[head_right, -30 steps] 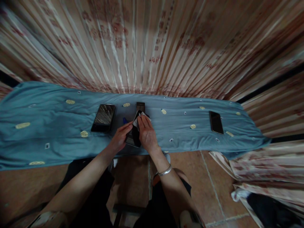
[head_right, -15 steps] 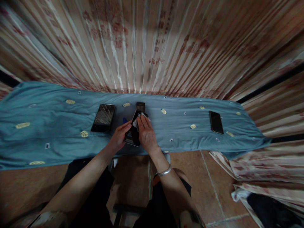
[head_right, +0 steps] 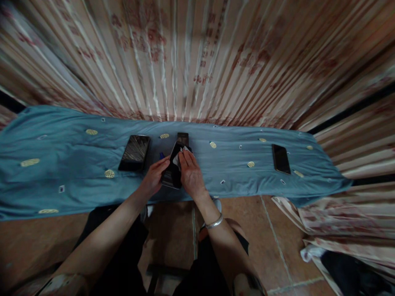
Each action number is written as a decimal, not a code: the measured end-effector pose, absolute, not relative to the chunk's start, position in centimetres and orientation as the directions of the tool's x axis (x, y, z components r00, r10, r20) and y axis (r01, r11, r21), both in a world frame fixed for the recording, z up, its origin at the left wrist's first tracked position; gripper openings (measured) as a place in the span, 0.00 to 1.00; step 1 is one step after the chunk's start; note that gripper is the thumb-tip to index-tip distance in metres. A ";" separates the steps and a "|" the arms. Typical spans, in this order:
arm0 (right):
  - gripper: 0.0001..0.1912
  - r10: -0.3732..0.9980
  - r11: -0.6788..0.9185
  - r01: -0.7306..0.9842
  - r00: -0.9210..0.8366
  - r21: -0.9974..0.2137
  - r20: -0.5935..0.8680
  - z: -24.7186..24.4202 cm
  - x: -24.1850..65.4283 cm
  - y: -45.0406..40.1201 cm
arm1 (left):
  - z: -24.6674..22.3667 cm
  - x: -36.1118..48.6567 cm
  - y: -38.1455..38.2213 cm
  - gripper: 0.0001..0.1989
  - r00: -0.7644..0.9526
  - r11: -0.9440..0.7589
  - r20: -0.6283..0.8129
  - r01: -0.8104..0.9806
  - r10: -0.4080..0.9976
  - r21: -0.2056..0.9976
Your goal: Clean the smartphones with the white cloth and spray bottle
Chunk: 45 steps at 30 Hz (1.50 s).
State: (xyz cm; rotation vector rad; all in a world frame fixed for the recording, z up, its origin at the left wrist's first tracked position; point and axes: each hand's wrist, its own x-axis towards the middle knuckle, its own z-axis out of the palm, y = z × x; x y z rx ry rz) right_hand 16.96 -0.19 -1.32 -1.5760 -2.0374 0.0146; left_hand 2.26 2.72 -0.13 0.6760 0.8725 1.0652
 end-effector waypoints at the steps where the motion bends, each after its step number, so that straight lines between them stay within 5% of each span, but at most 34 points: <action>1: 0.30 0.898 0.306 0.890 -0.152 -0.337 0.413 -1.3 17.2 -0.1 | -0.1 2.3 2.7 0.23 0.225 0.351 -0.276 -0.453 0.935 0.820; 45: 0.27 0.887 0.304 0.889 -0.133 -0.341 0.443 -1.7 17.2 -0.5 | 0.5 2.6 2.9 0.27 0.181 0.329 -0.275 -0.493 0.944 0.806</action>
